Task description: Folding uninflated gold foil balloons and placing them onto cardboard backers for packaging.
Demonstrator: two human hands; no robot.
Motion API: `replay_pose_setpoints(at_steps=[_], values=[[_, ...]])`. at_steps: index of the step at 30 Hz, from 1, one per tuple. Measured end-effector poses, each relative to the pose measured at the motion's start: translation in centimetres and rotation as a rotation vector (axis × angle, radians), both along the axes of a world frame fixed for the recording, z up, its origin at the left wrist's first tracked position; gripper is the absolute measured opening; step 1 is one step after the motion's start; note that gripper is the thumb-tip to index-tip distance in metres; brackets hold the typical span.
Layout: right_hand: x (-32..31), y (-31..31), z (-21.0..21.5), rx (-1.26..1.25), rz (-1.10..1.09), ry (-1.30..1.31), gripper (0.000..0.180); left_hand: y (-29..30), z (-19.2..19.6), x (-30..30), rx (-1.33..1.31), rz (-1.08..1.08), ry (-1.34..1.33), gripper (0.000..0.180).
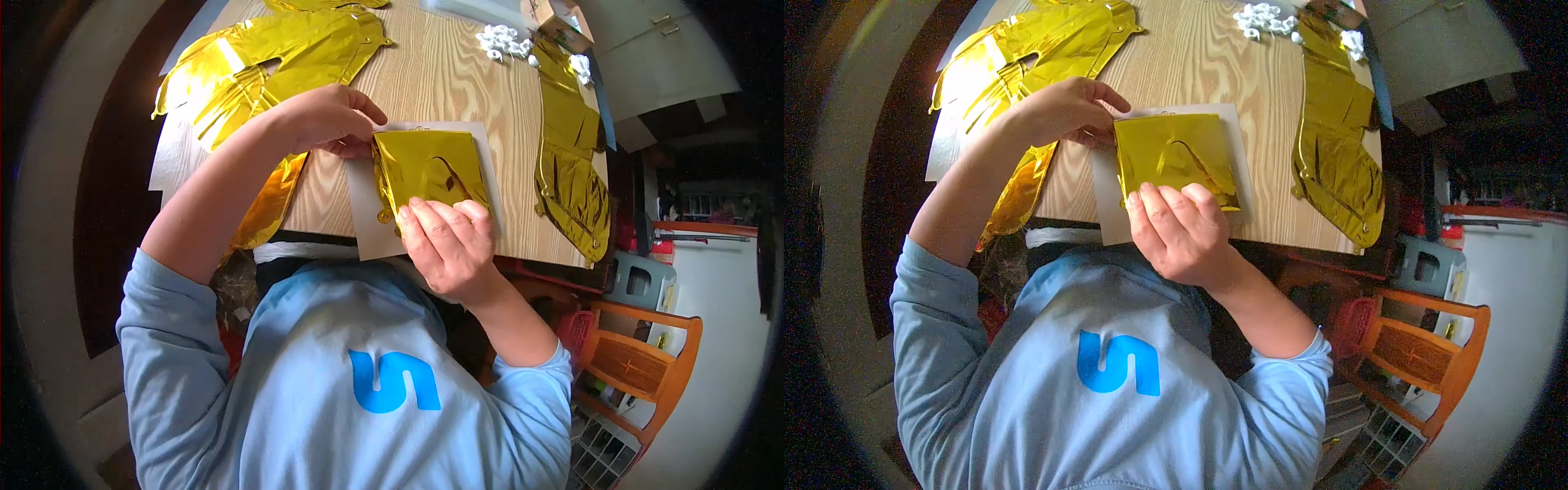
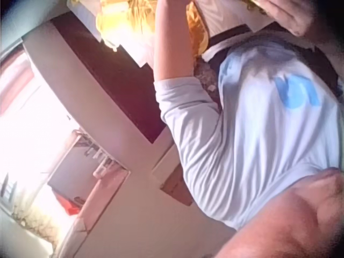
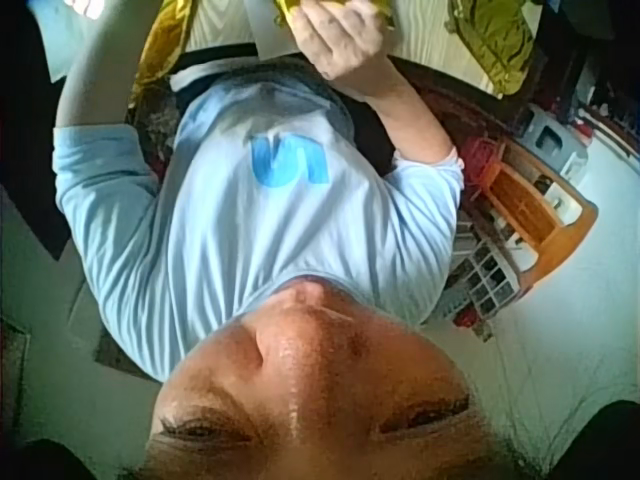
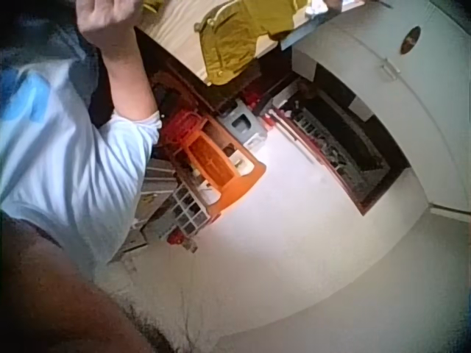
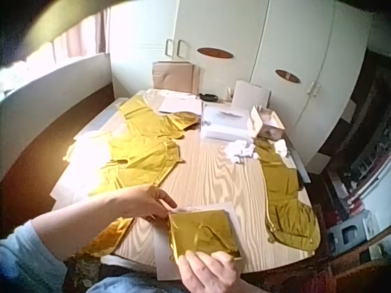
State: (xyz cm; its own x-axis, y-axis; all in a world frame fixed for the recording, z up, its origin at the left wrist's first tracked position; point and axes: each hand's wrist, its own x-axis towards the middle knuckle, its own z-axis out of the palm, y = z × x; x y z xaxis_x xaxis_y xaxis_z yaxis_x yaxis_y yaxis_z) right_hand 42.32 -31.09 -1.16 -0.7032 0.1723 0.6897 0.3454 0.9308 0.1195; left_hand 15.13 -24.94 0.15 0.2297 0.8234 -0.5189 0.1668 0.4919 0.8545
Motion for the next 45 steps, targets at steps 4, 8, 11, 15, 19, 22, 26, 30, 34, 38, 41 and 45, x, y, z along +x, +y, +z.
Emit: replay_pose_setpoints(at_steps=[4,8,11,15,19,22,26,30,34,38,41,45], values=[[-0.1,-0.1,-0.4,0.018,0.026,-0.030,0.018,-0.3,0.5,0.1,-0.037,0.056,-0.047,0.044],[-0.2,-0.2,-0.9,0.007,0.040,-0.031,0.017,-0.2,-0.7,-0.4,0.059,-0.021,0.038,0.042],[-0.1,-0.3,-0.9,-0.041,0.035,-0.042,0.021,-0.5,-1.0,-0.1,0.132,0.009,0.107,0.032],[-0.2,-0.2,-0.8,-0.044,0.032,-0.044,0.021,-1.1,-0.5,0.6,0.217,0.035,0.228,0.019],[-0.3,0.0,-0.9,-0.020,0.034,-0.024,0.019,-1.3,-0.5,0.7,0.226,0.042,0.213,0.017],[-0.5,0.0,-1.1,-0.002,0.037,-0.023,0.018,-1.6,-0.3,1.2,0.198,0.077,0.183,0.017],[-0.5,-0.1,-1.1,0.004,0.065,-0.059,0.019,-1.7,-0.2,1.2,0.112,0.114,0.159,0.016],[-0.6,-0.1,-1.9,0.001,0.079,-0.105,0.019,-1.6,-0.5,0.8,0.022,0.156,0.134,0.015],[-0.9,-0.1,-2.2,0.001,0.084,-0.125,0.019,-1.6,-0.3,0.8,-0.028,0.168,0.153,0.015],[-1.1,-0.1,-2.2,-0.024,0.093,-0.128,0.021,-1.7,0.3,0.8,-0.031,0.153,0.185,0.014],[-1.3,-0.1,-2.3,-0.058,0.094,-0.129,0.022,-1.7,0.8,1.1,-0.079,0.220,0.163,0.016],[-1.5,0.0,-2.3,-0.063,0.099,-0.129,0.021,-1.9,1.6,1.5,-0.074,0.241,0.164,0.019]])
